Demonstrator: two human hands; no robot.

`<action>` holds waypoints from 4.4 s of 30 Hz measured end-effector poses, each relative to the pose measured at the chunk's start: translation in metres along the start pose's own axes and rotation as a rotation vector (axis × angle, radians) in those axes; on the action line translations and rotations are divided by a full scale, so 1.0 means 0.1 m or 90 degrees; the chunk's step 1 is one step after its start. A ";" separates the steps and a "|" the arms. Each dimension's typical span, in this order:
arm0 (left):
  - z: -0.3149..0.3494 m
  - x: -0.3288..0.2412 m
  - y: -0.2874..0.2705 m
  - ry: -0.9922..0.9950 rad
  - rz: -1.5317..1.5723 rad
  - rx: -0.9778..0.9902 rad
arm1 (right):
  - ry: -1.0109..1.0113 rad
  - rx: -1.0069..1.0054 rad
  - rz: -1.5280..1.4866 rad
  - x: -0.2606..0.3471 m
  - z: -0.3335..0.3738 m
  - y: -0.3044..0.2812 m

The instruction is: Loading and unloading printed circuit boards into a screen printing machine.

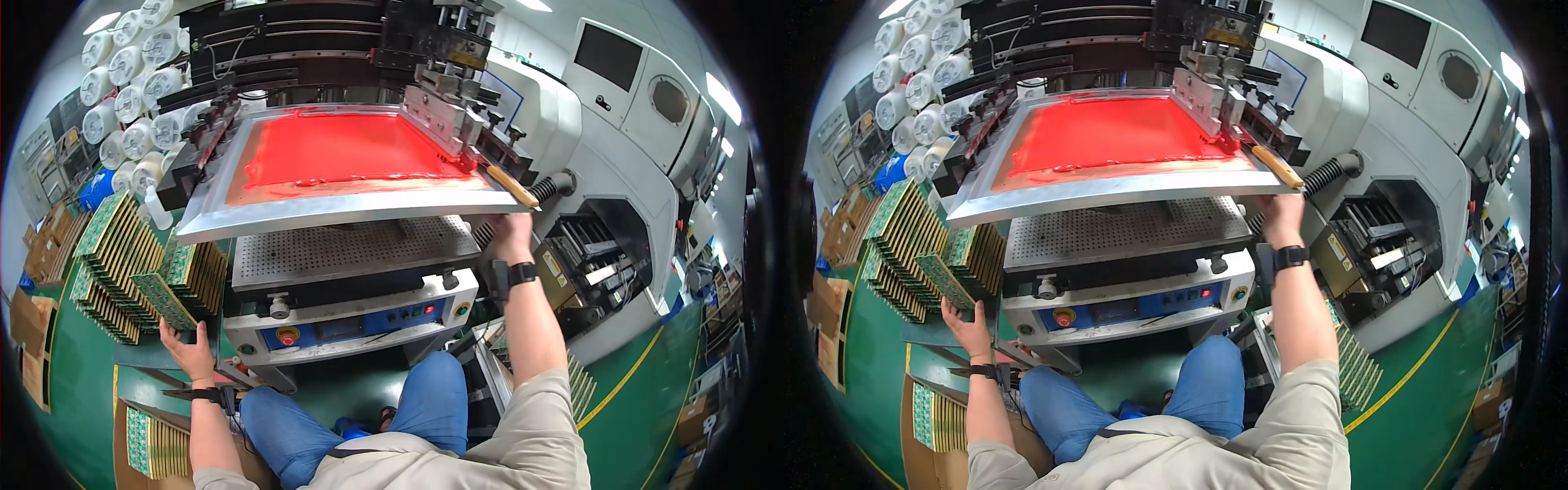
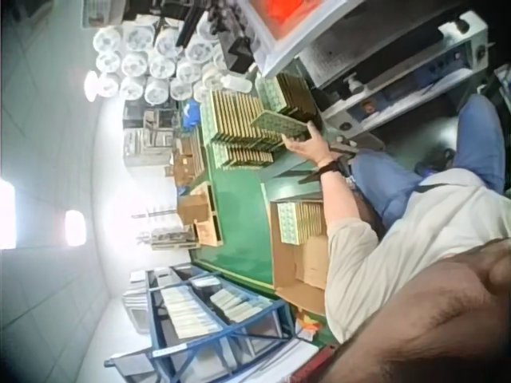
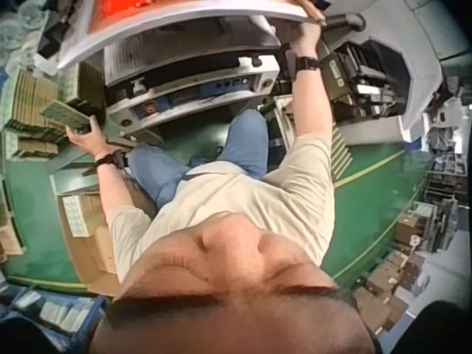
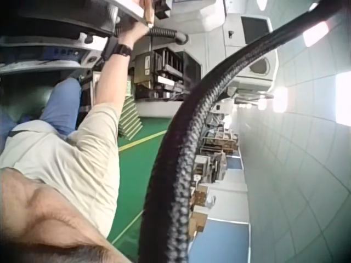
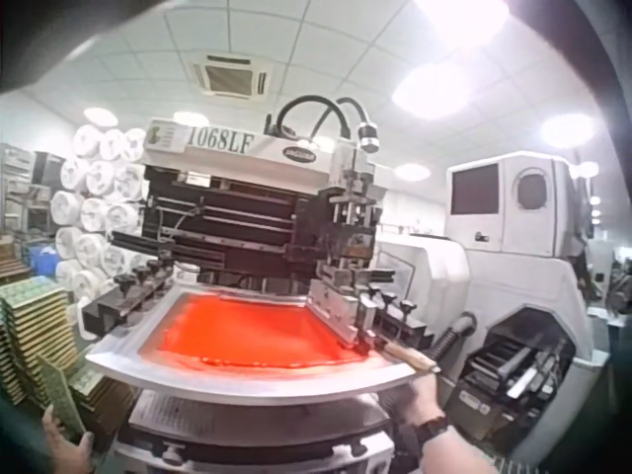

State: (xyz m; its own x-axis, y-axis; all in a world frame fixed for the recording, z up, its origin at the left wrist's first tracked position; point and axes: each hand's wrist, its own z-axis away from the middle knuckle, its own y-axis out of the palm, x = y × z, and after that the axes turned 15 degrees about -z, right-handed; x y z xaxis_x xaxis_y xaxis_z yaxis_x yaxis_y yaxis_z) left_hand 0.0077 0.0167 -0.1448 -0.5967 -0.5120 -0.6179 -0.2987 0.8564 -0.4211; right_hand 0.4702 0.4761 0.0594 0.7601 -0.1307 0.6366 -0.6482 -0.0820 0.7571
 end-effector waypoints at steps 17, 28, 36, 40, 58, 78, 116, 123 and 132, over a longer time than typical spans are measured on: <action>-0.01 -0.21 -0.31 0.115 0.050 0.051 | 0.288 0.007 0.340 -0.01 -0.21 -1.95; -0.49 -1.27 -1.13 0.385 -0.036 0.297 | 0.170 -0.034 0.381 -0.57 -0.64 -2.58; -0.93 -2.10 -0.66 0.511 -0.064 0.465 | -0.288 0.226 0.527 -0.21 0.37 -0.63; -1.04 -2.59 -0.14 0.505 0.026 0.570 | -0.272 0.474 0.705 -0.34 0.71 0.01; -1.21 -3.31 0.67 0.588 0.017 0.402 | -0.336 0.512 0.921 -0.74 0.75 0.40; -1.38 -3.23 0.90 0.630 -0.015 0.381 | -0.376 0.533 0.884 -0.76 0.73 0.39; -1.02 -2.70 0.76 0.663 -0.045 0.176 | -0.582 0.498 0.737 -0.56 1.15 0.28; -0.63 -1.48 -0.22 0.218 0.095 0.141 | -0.156 0.481 0.664 -0.61 2.02 -1.38; -0.23 0.44 0.18 0.003 0.042 0.130 | 0.118 -0.049 0.576 -1.17 1.43 -2.48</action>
State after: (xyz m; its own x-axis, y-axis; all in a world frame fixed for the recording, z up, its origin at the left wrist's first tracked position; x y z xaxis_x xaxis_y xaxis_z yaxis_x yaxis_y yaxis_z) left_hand -0.0417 0.0113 -0.1645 -0.6130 -0.4546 -0.6462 -0.1025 0.8567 -0.5055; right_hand 0.5359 0.3703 -0.2239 -0.0346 0.0470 0.9983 -0.9985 0.0409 -0.0365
